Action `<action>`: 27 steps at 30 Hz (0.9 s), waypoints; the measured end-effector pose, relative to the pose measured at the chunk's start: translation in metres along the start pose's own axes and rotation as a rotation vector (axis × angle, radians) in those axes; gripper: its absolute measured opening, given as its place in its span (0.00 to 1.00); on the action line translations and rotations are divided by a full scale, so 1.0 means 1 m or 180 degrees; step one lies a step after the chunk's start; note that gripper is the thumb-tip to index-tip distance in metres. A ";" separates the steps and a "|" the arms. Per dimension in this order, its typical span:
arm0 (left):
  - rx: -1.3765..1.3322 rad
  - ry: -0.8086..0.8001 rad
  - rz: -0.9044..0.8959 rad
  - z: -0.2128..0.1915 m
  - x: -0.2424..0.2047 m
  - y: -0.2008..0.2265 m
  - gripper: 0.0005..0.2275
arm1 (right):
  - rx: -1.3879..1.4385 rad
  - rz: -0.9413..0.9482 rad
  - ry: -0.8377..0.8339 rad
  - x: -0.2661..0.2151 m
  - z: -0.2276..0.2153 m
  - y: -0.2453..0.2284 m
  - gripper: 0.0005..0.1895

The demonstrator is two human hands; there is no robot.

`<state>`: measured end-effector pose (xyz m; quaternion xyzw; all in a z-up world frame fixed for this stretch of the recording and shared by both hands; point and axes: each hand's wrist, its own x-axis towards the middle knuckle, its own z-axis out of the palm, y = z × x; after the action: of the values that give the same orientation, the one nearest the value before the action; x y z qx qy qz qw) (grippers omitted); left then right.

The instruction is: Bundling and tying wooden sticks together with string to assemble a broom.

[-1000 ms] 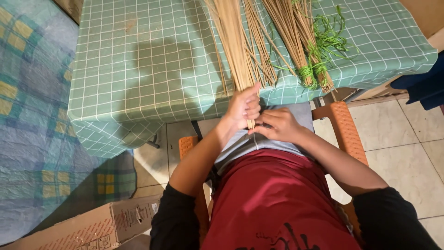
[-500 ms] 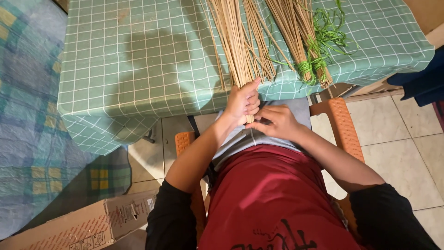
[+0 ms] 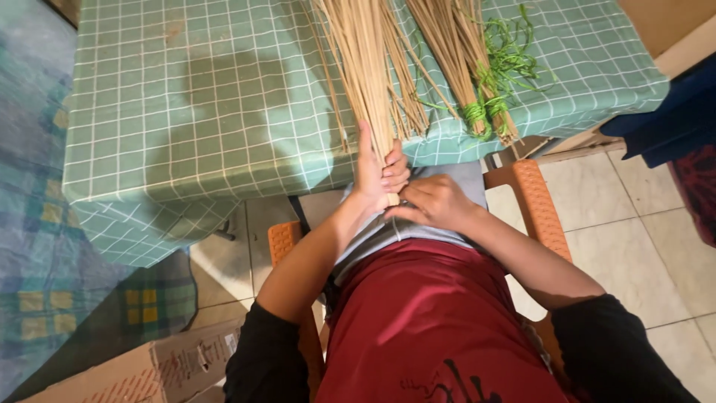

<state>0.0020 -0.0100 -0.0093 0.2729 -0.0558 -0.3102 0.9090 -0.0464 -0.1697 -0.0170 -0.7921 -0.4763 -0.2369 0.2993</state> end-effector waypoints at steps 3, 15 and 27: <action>0.0002 0.0046 0.0004 -0.010 0.005 0.003 0.33 | -0.0299 -0.0017 -0.0177 0.000 -0.006 0.004 0.19; -0.0147 0.0180 0.0024 -0.033 0.007 0.020 0.32 | -0.3196 0.1140 0.0366 -0.042 -0.038 0.121 0.16; 0.0060 0.0374 0.0151 -0.030 0.004 0.022 0.32 | -0.2721 0.0265 0.1484 -0.062 -0.007 0.156 0.08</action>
<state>0.0252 0.0154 -0.0230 0.2977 -0.0117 -0.2714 0.9152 0.0661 -0.2698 -0.0912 -0.7883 -0.2245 -0.5702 0.0552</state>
